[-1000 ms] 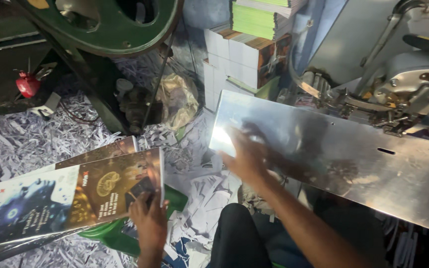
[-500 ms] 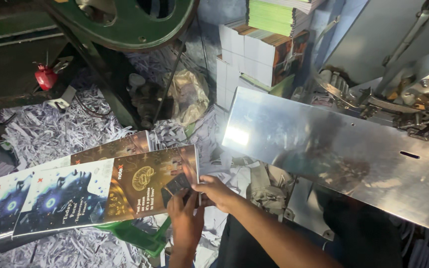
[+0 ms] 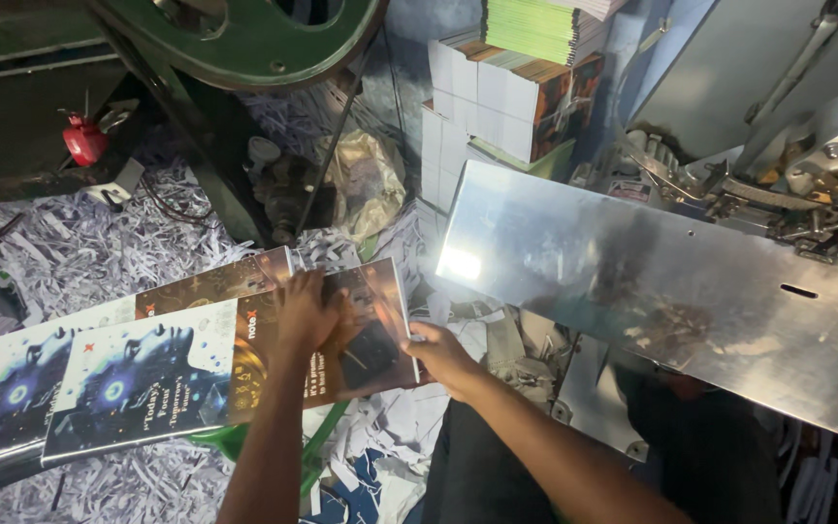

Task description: The person repeatedly picks up printed book covers, places them into a binding machine, and removes the bound covers. The person handles the covers one at a time, aligning them with the machine's mechanism before processing.

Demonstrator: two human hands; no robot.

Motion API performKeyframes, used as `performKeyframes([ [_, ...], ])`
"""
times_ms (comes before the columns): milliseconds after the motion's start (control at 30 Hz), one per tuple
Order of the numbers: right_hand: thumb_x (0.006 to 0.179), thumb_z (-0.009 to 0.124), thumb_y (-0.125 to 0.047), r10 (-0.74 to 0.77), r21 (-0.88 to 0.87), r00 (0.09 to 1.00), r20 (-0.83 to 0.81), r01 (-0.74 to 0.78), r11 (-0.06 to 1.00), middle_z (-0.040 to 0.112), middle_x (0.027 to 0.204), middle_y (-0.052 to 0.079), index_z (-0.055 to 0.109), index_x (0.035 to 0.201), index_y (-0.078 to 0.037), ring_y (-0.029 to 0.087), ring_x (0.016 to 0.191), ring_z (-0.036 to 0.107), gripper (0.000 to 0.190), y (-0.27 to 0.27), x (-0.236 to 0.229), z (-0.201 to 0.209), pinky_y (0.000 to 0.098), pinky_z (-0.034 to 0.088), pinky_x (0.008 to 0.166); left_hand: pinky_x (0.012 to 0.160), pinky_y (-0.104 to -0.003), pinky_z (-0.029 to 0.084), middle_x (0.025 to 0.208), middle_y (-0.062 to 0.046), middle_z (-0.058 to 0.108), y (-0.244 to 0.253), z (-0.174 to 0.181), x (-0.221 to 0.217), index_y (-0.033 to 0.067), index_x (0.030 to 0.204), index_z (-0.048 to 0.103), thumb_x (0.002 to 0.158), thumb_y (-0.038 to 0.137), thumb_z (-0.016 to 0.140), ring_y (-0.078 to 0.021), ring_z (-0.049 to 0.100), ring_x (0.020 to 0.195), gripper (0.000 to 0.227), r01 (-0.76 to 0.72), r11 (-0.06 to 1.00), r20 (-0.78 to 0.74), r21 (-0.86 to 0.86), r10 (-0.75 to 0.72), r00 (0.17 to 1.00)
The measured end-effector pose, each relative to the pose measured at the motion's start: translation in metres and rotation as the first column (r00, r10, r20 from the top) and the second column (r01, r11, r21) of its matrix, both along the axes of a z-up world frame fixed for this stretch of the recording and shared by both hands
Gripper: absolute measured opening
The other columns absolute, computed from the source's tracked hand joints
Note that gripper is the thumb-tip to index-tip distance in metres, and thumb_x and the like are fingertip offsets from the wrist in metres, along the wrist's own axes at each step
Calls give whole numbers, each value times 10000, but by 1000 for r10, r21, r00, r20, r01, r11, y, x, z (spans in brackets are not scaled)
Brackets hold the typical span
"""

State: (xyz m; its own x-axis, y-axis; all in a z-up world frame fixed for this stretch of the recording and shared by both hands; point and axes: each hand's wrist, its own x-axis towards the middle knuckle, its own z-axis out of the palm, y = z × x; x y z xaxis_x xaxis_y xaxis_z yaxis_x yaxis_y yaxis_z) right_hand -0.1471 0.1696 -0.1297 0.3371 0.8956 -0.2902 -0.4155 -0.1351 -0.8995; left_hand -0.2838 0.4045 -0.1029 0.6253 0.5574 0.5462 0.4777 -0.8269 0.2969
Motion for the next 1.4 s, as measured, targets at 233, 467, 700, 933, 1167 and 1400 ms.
performKeyframes([
  [233, 972, 650, -174, 27, -43, 997, 75, -23, 999, 666, 917, 40, 610, 1364, -51, 100, 733, 651, 413, -10, 8, 4, 274, 580, 551, 1140, -553, 246, 1270, -79, 676, 13, -8, 13, 183, 1169, 712, 777, 434, 799, -317, 553, 1266, 474, -62, 958, -76, -280, 42, 996],
  [467, 961, 659, -180, 23, -21, 998, 55, -22, 1000, 687, 944, 43, 583, 1382, -29, 103, 755, 661, 454, -8, 10, -3, 267, 569, 555, 1132, -461, 313, 1126, -52, 743, 5, 8, 9, 212, 1107, 731, 742, 402, 806, -279, 636, 1182, 418, -58, 910, -6, -411, 61, 998],
  [700, 918, 691, -186, -42, -34, 997, 64, 44, 998, 707, 1064, 92, 292, 1550, -129, 137, 806, 670, 750, -12, 4, 16, 288, 560, 588, 952, -460, 437, 1040, -137, 709, -5, 16, 0, 95, 1062, 715, 751, 274, 869, -317, 631, 1012, 390, 49, 887, 226, -458, 63, 972],
  [933, 943, 651, -274, 188, -64, 953, -238, -209, 976, 716, 1048, 168, 440, 1433, -91, 259, 698, 743, 565, -31, -13, 37, 371, 632, 555, 711, -341, 560, 972, -116, 698, -23, 36, 3, 37, 1053, 678, 789, 150, 866, -201, 659, 835, 343, 181, 665, 339, -725, 115, 934],
  [1167, 986, 659, -260, 26, 0, 982, -186, -26, 1000, 691, 688, 146, 602, 1119, 47, 234, 518, 677, 340, -58, -19, -16, 358, 572, 457, 905, -482, 528, 992, -132, 772, -20, 67, -2, 68, 1066, 730, 814, 466, 792, -301, 725, 912, 475, 209, 933, -12, -294, -222, 975],
  [1400, 989, 682, -254, -52, 37, 971, -234, 62, 997, 681, 652, 111, 630, 1005, 48, 208, 486, 651, 307, -108, 6, -32, 339, 524, 438, 1130, -592, 449, 1230, -138, 730, 55, 76, -62, 299, 1301, 729, 836, 836, 512, -395, 677, 1183, 743, -163, 852, -380, -497, -45, 924],
])
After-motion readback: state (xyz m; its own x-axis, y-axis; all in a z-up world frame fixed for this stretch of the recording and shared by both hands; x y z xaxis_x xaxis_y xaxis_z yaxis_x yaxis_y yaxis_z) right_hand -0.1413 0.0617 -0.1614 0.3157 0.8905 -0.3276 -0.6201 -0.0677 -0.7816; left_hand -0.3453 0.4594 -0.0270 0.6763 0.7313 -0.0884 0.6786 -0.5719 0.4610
